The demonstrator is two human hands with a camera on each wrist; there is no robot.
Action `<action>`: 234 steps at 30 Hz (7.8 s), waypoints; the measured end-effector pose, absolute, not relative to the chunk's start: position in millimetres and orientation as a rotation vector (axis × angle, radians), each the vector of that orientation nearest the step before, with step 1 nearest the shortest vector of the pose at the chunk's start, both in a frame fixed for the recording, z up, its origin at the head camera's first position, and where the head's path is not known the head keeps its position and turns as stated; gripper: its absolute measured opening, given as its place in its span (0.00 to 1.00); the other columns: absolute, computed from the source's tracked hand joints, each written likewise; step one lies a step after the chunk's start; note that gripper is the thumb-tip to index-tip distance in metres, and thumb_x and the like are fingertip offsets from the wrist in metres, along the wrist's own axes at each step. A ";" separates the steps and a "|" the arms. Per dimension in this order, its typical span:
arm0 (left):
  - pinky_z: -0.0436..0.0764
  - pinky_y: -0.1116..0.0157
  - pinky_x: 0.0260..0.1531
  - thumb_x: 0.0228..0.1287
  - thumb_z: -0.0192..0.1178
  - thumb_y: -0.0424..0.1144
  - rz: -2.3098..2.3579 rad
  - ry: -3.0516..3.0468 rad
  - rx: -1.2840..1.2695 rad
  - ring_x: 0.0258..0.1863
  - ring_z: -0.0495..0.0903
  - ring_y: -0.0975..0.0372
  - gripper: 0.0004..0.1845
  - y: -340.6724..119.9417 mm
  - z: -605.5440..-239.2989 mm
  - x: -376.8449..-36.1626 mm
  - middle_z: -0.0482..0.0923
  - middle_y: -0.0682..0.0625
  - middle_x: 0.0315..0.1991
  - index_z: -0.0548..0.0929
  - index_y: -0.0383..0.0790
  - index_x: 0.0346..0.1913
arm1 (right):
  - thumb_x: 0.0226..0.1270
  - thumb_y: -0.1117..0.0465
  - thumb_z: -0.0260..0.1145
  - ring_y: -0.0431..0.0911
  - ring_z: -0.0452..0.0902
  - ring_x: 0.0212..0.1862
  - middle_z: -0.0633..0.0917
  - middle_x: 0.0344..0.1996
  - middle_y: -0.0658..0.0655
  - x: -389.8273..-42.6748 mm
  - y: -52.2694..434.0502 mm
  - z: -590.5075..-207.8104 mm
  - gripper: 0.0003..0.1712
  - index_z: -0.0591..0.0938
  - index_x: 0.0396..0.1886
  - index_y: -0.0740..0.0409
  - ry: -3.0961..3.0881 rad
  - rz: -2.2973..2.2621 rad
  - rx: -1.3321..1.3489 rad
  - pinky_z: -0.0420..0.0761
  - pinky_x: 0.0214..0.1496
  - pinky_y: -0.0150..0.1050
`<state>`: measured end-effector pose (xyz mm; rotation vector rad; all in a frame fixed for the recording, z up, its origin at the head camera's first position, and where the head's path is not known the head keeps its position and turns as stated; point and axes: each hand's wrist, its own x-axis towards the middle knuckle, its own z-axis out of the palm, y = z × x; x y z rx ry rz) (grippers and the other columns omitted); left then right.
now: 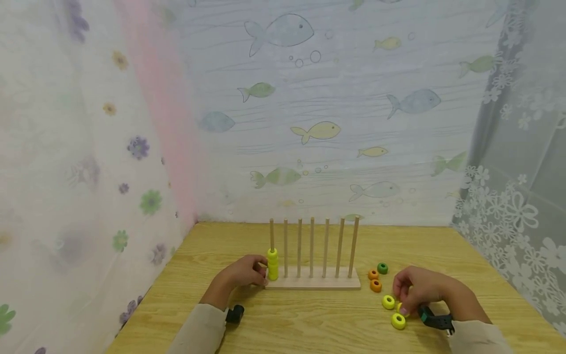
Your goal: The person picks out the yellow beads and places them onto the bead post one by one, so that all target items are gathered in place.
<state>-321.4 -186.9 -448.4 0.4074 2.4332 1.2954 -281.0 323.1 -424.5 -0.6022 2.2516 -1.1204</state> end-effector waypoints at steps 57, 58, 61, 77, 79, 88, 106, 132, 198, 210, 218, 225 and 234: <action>0.76 0.63 0.32 0.61 0.72 0.29 1.323 2.417 0.392 0.33 0.76 0.58 0.25 -187.7 -449.1 -320.4 0.79 0.44 0.41 0.78 0.35 0.60 | 0.67 0.62 0.74 0.44 0.84 0.24 0.85 0.32 0.60 -275.3 290.0 -422.3 0.17 0.85 0.52 0.62 2.174 -1.122 -0.614 0.83 0.27 0.36; 0.76 0.63 0.32 0.60 0.72 0.29 1.320 2.420 0.394 0.33 0.76 0.58 0.25 -187.8 -449.6 -320.7 0.79 0.44 0.41 0.78 0.35 0.60 | 0.67 0.62 0.74 0.44 0.84 0.24 0.85 0.32 0.60 -275.2 289.8 -422.4 0.16 0.85 0.52 0.62 2.176 -1.123 -0.615 0.82 0.27 0.36; 0.76 0.63 0.31 0.60 0.72 0.29 1.314 2.423 0.398 0.33 0.76 0.57 0.25 -188.1 -450.7 -321.4 0.79 0.44 0.41 0.77 0.35 0.60 | 0.68 0.61 0.74 0.44 0.84 0.24 0.85 0.33 0.60 -275.1 289.3 -422.8 0.15 0.85 0.51 0.62 2.174 -1.124 -0.619 0.82 0.28 0.35; 0.76 0.62 0.31 0.60 0.72 0.30 1.314 2.418 0.405 0.33 0.76 0.57 0.25 -189.3 -452.3 -323.6 0.79 0.44 0.42 0.78 0.35 0.60 | 0.56 0.68 0.76 0.44 0.83 0.28 0.89 0.36 0.60 -274.3 289.7 -416.7 0.12 0.90 0.42 0.60 2.302 -1.040 -0.675 0.84 0.29 0.38; 0.76 0.63 0.32 0.60 0.72 0.30 1.314 2.419 0.405 0.34 0.76 0.57 0.25 -189.4 -452.5 -323.5 0.79 0.44 0.42 0.77 0.35 0.60 | 0.54 0.68 0.77 0.43 0.83 0.29 0.89 0.38 0.60 -275.1 290.0 -415.8 0.14 0.90 0.42 0.60 2.307 -1.037 -0.696 0.84 0.29 0.38; 0.76 0.62 0.31 0.60 0.72 0.30 1.315 2.423 0.419 0.33 0.76 0.58 0.26 -189.0 -452.7 -324.3 0.79 0.44 0.41 0.77 0.35 0.61 | 0.55 0.68 0.76 0.39 0.74 0.21 0.89 0.36 0.59 -276.9 287.7 -410.9 0.14 0.91 0.43 0.57 2.332 -1.019 -0.758 0.78 0.24 0.36; 0.77 0.62 0.32 0.60 0.72 0.30 1.324 2.425 0.404 0.33 0.76 0.58 0.28 -188.9 -448.5 -323.7 0.79 0.44 0.41 0.76 0.33 0.63 | 0.61 0.59 0.78 0.49 0.85 0.36 0.88 0.48 0.58 -274.8 267.4 -382.2 0.12 0.92 0.45 0.55 2.518 -1.009 -0.830 0.85 0.35 0.41; 0.75 0.62 0.32 0.61 0.72 0.30 1.325 2.418 0.410 0.34 0.75 0.57 0.26 -189.9 -451.7 -323.3 0.79 0.44 0.42 0.77 0.35 0.61 | 0.64 0.53 0.77 0.42 0.89 0.40 0.88 0.48 0.54 -281.1 231.4 -334.5 0.15 0.90 0.48 0.52 2.679 -0.997 -0.831 0.86 0.37 0.39; 0.77 0.63 0.32 0.60 0.72 0.28 1.342 2.401 0.425 0.33 0.77 0.58 0.24 -192.5 -452.1 -327.3 0.79 0.44 0.40 0.78 0.34 0.59 | 0.67 0.54 0.75 0.39 0.88 0.37 0.91 0.36 0.45 -302.7 128.0 -278.3 0.10 0.92 0.46 0.48 2.921 -1.065 -1.185 0.85 0.41 0.38; 0.77 0.63 0.32 0.60 0.72 0.28 1.354 2.391 0.418 0.32 0.76 0.59 0.25 -193.0 -454.6 -330.1 0.79 0.44 0.40 0.77 0.34 0.59 | 0.68 0.56 0.75 0.35 0.87 0.38 0.91 0.38 0.46 -307.0 106.5 -276.6 0.10 0.92 0.47 0.50 2.933 -1.076 -1.152 0.86 0.43 0.36; 0.76 0.64 0.31 0.60 0.71 0.28 1.365 2.381 0.413 0.32 0.75 0.59 0.24 -191.9 -453.6 -329.2 0.78 0.44 0.39 0.77 0.34 0.58 | 0.68 0.56 0.75 0.36 0.87 0.38 0.92 0.38 0.45 -310.2 96.8 -277.8 0.10 0.92 0.46 0.49 2.928 -1.108 -1.200 0.86 0.41 0.35; 0.76 0.64 0.31 0.60 0.72 0.28 1.362 2.388 0.400 0.32 0.77 0.59 0.24 -191.3 -452.6 -328.3 0.79 0.44 0.40 0.77 0.34 0.59 | 0.68 0.58 0.75 0.37 0.88 0.39 0.92 0.40 0.48 -310.6 87.3 -278.5 0.09 0.92 0.46 0.51 2.900 -1.164 -1.182 0.86 0.41 0.33; 0.77 0.64 0.32 0.60 0.71 0.28 1.359 2.387 0.422 0.33 0.79 0.59 0.24 -191.9 -453.5 -329.2 0.81 0.43 0.41 0.78 0.33 0.59 | 0.67 0.58 0.75 0.36 0.88 0.40 0.92 0.41 0.48 -313.8 77.2 -282.9 0.09 0.93 0.45 0.50 2.898 -1.205 -1.161 0.86 0.42 0.32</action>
